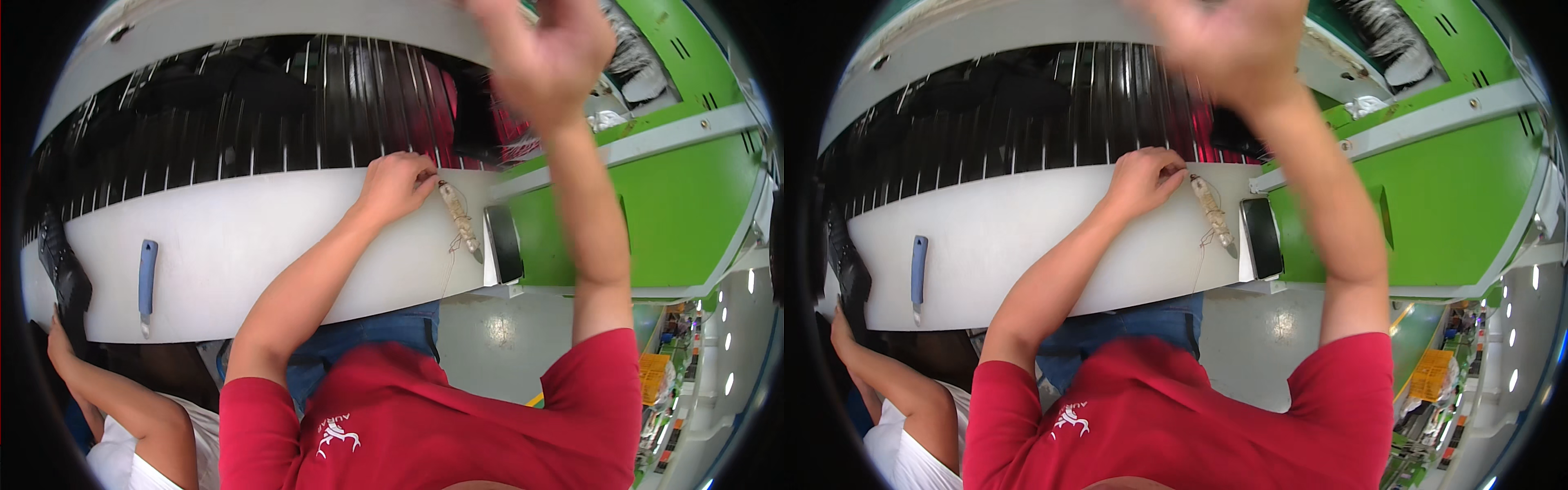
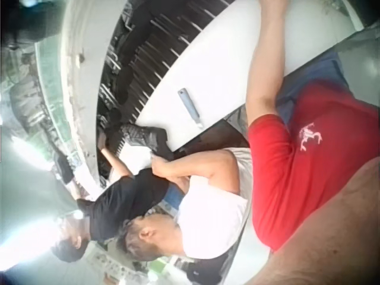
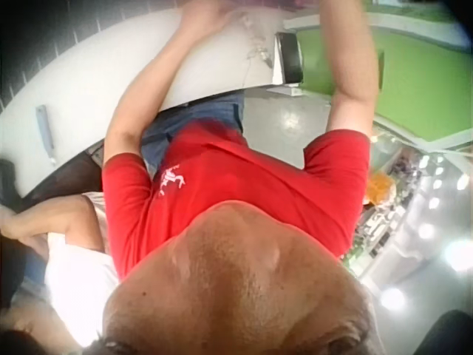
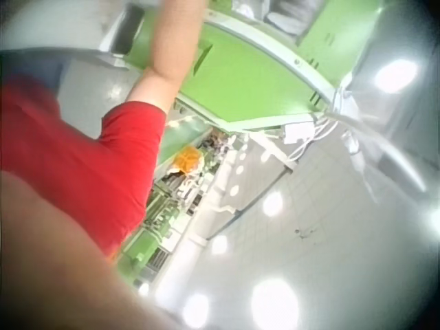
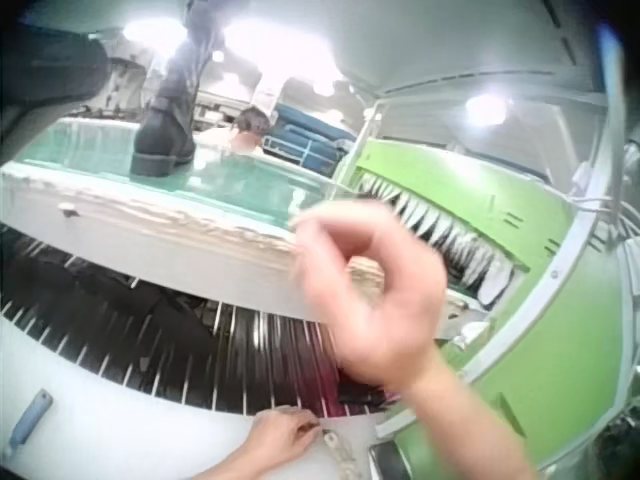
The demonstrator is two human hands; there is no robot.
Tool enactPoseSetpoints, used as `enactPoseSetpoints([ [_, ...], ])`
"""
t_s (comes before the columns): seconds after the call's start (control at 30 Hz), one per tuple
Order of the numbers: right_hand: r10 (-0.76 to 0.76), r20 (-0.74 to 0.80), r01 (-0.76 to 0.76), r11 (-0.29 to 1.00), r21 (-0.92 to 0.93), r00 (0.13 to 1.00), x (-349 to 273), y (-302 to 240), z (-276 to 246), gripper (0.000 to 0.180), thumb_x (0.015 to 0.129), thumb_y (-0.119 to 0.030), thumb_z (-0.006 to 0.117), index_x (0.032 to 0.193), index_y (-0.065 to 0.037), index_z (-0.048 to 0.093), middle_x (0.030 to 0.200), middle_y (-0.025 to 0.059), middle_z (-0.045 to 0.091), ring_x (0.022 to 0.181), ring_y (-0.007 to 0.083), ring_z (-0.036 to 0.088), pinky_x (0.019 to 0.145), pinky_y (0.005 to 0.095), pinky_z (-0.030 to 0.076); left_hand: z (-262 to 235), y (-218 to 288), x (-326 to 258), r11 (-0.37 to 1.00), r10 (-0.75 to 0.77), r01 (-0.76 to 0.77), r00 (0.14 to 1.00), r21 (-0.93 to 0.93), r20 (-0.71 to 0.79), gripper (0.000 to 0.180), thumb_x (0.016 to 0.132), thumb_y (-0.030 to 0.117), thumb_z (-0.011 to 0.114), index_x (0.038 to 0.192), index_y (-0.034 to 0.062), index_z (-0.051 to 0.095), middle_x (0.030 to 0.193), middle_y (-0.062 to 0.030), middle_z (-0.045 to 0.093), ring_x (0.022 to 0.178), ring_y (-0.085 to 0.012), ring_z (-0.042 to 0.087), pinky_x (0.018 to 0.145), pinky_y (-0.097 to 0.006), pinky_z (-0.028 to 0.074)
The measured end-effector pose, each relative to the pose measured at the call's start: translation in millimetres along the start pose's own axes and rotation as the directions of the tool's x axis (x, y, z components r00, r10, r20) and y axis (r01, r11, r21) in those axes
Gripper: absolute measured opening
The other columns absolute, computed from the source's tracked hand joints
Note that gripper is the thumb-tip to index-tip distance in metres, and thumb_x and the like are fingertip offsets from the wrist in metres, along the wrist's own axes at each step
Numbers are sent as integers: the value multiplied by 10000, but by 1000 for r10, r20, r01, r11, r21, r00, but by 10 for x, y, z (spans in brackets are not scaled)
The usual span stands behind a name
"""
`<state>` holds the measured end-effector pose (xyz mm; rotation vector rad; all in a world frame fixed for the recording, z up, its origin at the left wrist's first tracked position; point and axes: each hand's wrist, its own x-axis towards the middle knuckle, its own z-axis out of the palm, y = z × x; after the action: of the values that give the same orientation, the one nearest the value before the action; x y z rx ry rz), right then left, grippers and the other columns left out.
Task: Inspect and finish assembly of black leather boots on a factory production line.
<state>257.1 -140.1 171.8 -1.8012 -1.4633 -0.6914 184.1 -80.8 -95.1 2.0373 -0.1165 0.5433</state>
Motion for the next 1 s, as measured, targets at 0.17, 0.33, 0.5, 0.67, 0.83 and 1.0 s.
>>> enactPoseSetpoints([
  [0.17,-175,468,223,973,-50,866,-862,534,1171,344,915,-355,852,1175,-130,830,1090,108,825,981,315,775,870,419,631,53,-115,-34,1000,-6,7,999,25,-40,112,918,182,800,962,79,790,930,-112,791,932,-343,763,822,-494,604],
  [0.33,785,297,-288,507,-813,544,-1864,2478,1159,1149,807,-787,832,1560,42,576,1396,320,728,1333,420,709,1123,504,565,108,-97,25,994,55,-53,998,91,-25,108,937,201,789,965,97,789,908,-79,783,923,-315,761,797,-470,608],
  [0.5,793,423,-281,568,-773,439,-1972,3226,778,1233,747,-870,806,1479,108,643,1360,387,719,1328,461,711,1147,522,557,89,-83,43,996,29,-26,999,82,-30,108,942,205,784,952,99,797,897,-64,786,932,-313,761,803,-472,608],
  [0.67,857,389,-66,434,-899,338,-2079,3009,712,654,959,-595,680,1208,-6,819,1302,279,779,1240,500,736,1065,569,596,58,-89,6,995,19,-18,1000,100,-14,108,933,192,793,972,92,809,906,-71,794,908,-325,757,794,-470,608],
  [0.83,738,400,-183,570,-801,544,-1519,2774,592,479,964,-443,633,1076,-27,839,1128,276,803,1128,454,773,1005,571,610,101,-12,28,997,33,-31,999,75,-34,245,910,146,840,1138,87,775,966,-66,792,932,-309,748,823,-455,609],
  [1.0,378,237,-260,874,-411,895,-996,2088,798,626,996,-540,647,1395,-68,748,1461,242,716,1375,426,657,1186,509,502,-28,107,34,991,-1,33,970,128,-244,790,838,244,947,1510,93,559,1375,-170,667,1188,-383,700,972,-479,601],
])
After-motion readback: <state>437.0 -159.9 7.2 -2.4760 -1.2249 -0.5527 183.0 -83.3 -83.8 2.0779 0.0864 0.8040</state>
